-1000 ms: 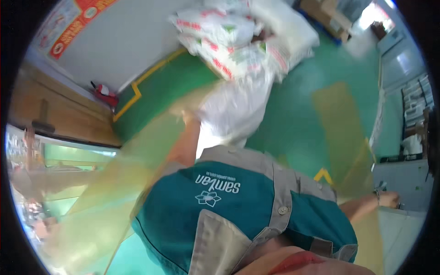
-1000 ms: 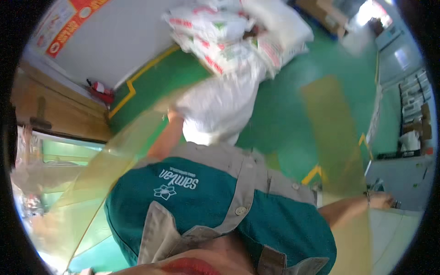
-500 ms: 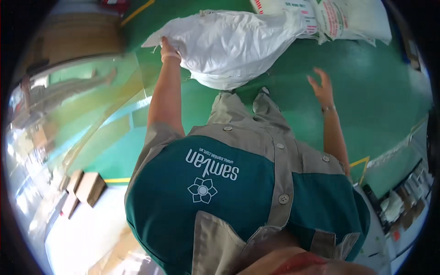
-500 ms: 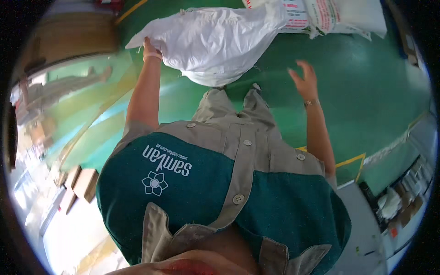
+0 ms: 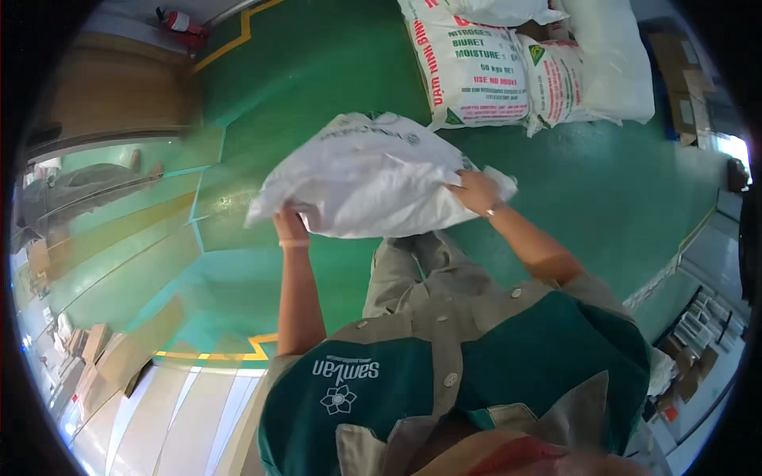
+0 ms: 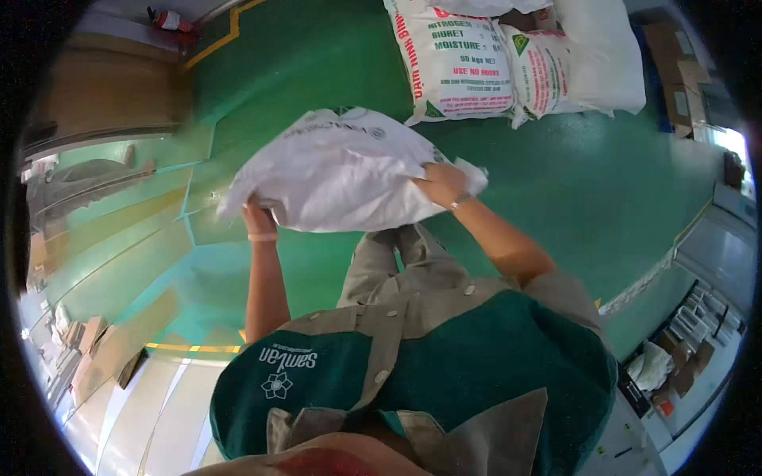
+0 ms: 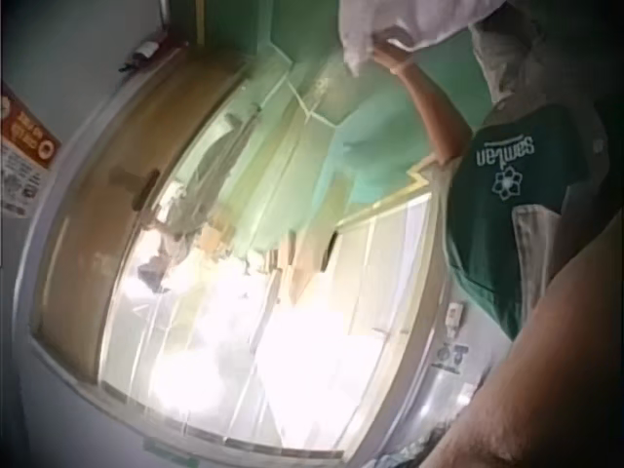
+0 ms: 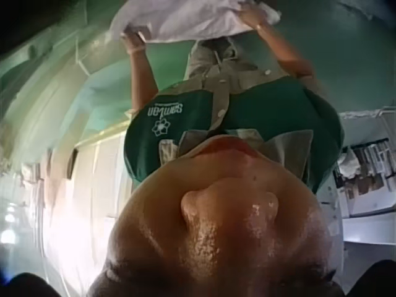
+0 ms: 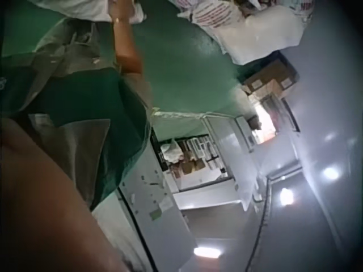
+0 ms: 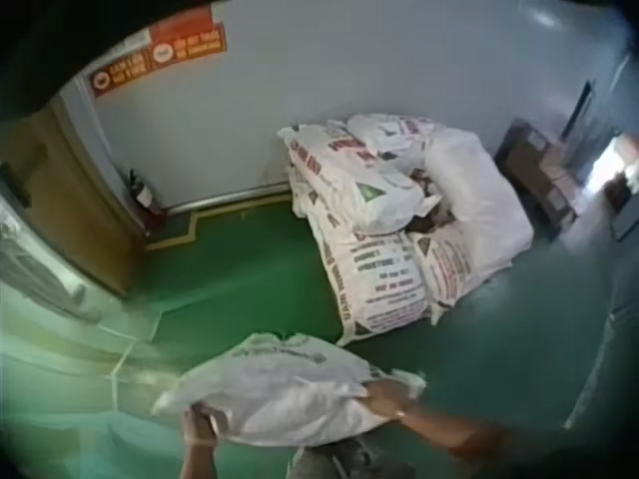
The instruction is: Sealing large plastic bags using a portable bag closer and stacking the finished bags on pallets.
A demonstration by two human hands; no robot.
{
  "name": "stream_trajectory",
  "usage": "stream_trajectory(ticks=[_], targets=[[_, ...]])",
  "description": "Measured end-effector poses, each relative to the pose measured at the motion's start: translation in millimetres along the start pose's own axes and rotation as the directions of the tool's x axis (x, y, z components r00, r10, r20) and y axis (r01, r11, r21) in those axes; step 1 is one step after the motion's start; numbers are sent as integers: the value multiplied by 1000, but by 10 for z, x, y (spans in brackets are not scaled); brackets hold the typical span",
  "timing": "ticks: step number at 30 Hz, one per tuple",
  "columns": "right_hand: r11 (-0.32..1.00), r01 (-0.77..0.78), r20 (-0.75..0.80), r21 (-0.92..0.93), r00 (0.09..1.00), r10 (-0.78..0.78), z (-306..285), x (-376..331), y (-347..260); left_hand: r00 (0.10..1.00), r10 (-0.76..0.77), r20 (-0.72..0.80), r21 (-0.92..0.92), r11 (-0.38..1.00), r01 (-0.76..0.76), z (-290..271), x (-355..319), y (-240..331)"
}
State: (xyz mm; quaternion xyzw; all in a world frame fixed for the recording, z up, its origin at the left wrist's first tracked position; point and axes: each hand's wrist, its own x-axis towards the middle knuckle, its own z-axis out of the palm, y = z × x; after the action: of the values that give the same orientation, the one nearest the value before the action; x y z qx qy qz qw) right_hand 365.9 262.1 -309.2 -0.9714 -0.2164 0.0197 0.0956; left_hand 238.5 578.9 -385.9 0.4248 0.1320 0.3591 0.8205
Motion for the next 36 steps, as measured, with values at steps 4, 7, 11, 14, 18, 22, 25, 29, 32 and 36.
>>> stream_trajectory(ticks=[4,7,11,14,18,22,25,29,32,36], targets=[[999,43,-239,18,970,-37,833,923,-896,929,251,271,216,925,-313,-1255,1480,-350],[957,-133,-137,258,975,172,1920,1141,-2261,747,287,600,610,439,-659,-3165,2158,-904],[962,-192,-256,192,937,238,2951,1246,-2112,888,294,353,338,845,-415,-3755,2221,590],[934,-333,-303,127,884,356,3855,1912,-2300,980,133,-150,156,982,-109,-5921,3423,-210],[770,-638,-93,28,765,637,4341,2250,-2613,818,-267,-510,86,930,357,-7731,4249,-1862],[711,-702,-64,33,709,703,4911,3416,-2108,787,-399,-471,53,877,477,-8250,5894,-3166],[664,-743,-24,81,665,747,5194,4181,-1199,805,-454,-382,52,859,510,-7831,7135,-3955],[666,-744,-8,55,667,745,4456,5024,355,774,-543,-324,-66,830,555,-6252,7432,-4956],[623,-774,7,110,627,779,3713,5151,1293,753,-575,-320,-61,806,589,-4742,7446,-4984],[642,-745,6,179,654,757,2730,5438,2186,825,-513,-234,-72,856,512,-3420,6945,-5019]])
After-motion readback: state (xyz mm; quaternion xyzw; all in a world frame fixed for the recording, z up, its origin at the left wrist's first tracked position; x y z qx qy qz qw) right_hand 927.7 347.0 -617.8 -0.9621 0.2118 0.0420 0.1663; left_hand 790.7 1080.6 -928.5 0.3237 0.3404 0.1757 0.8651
